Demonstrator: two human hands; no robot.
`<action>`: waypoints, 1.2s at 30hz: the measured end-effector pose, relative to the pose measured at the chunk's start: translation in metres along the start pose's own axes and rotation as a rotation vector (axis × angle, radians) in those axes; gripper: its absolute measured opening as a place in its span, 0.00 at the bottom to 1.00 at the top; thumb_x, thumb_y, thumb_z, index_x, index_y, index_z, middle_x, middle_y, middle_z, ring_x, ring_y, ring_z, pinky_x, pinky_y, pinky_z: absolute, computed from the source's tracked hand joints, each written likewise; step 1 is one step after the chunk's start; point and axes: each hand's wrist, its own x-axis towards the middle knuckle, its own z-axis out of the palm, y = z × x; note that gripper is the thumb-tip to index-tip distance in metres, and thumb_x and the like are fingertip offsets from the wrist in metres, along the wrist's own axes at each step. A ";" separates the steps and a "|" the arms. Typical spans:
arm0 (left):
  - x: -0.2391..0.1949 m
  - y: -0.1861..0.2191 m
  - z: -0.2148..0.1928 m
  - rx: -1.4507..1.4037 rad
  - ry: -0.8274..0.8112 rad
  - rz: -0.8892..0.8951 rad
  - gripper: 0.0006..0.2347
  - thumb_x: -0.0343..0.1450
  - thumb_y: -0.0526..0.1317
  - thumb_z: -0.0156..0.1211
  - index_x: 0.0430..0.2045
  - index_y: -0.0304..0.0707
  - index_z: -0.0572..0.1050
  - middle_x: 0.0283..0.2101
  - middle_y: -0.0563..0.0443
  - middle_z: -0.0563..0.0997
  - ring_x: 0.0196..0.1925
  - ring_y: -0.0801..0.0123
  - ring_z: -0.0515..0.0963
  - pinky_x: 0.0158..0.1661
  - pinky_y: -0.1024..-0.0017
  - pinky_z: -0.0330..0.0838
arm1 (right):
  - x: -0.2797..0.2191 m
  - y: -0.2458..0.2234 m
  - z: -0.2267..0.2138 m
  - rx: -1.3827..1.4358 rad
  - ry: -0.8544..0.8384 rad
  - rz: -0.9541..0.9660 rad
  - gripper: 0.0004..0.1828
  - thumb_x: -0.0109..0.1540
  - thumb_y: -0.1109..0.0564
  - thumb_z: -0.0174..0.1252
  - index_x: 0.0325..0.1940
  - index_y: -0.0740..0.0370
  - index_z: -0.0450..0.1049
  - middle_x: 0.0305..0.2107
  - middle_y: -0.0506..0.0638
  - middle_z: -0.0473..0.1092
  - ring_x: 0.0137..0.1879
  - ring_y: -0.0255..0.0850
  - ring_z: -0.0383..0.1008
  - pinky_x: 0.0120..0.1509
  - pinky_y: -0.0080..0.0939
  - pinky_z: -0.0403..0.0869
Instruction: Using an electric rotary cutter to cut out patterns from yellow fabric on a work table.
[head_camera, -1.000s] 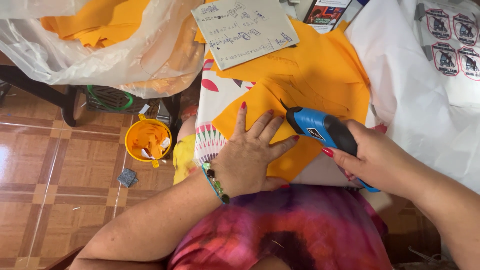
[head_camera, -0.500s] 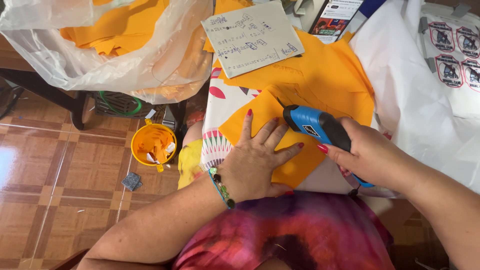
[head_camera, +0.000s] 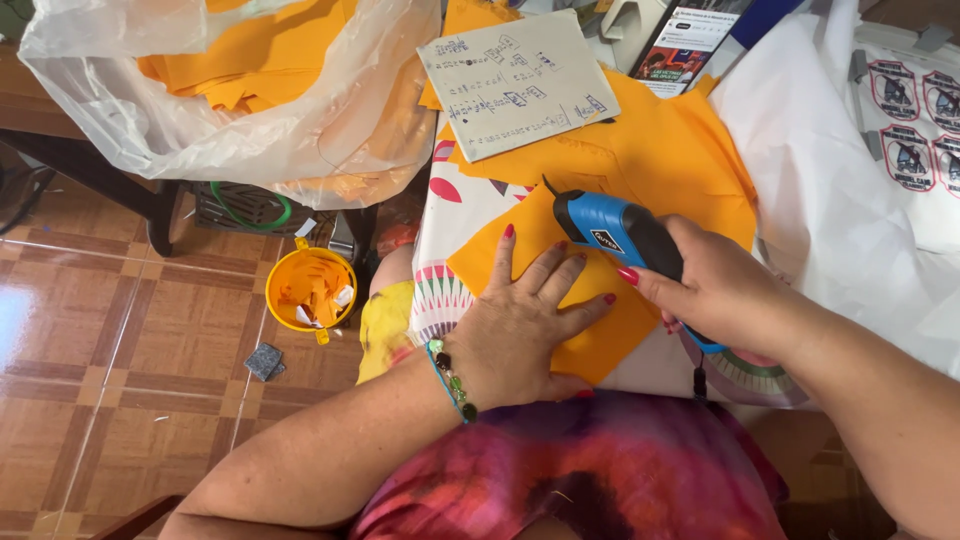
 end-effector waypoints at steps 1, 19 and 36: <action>0.000 0.000 0.000 -0.001 -0.014 0.000 0.38 0.60 0.73 0.53 0.67 0.67 0.63 0.71 0.42 0.60 0.75 0.49 0.52 0.68 0.25 0.32 | 0.001 -0.003 -0.001 -0.009 -0.007 0.007 0.22 0.63 0.39 0.57 0.56 0.50 0.66 0.21 0.50 0.80 0.29 0.42 0.81 0.38 0.44 0.71; 0.000 0.000 0.006 0.074 -0.079 -0.002 0.38 0.61 0.74 0.49 0.68 0.69 0.59 0.73 0.44 0.58 0.77 0.50 0.49 0.68 0.25 0.29 | -0.002 0.054 0.004 0.267 0.194 -0.191 0.27 0.60 0.47 0.63 0.63 0.52 0.71 0.24 0.52 0.78 0.27 0.40 0.79 0.35 0.40 0.74; -0.003 0.001 0.001 0.106 0.079 0.078 0.37 0.66 0.76 0.39 0.69 0.63 0.64 0.71 0.40 0.61 0.74 0.45 0.58 0.67 0.27 0.39 | 0.068 0.087 0.038 -0.411 1.016 -0.703 0.34 0.60 0.47 0.73 0.64 0.64 0.70 0.55 0.60 0.66 0.56 0.58 0.69 0.60 0.56 0.71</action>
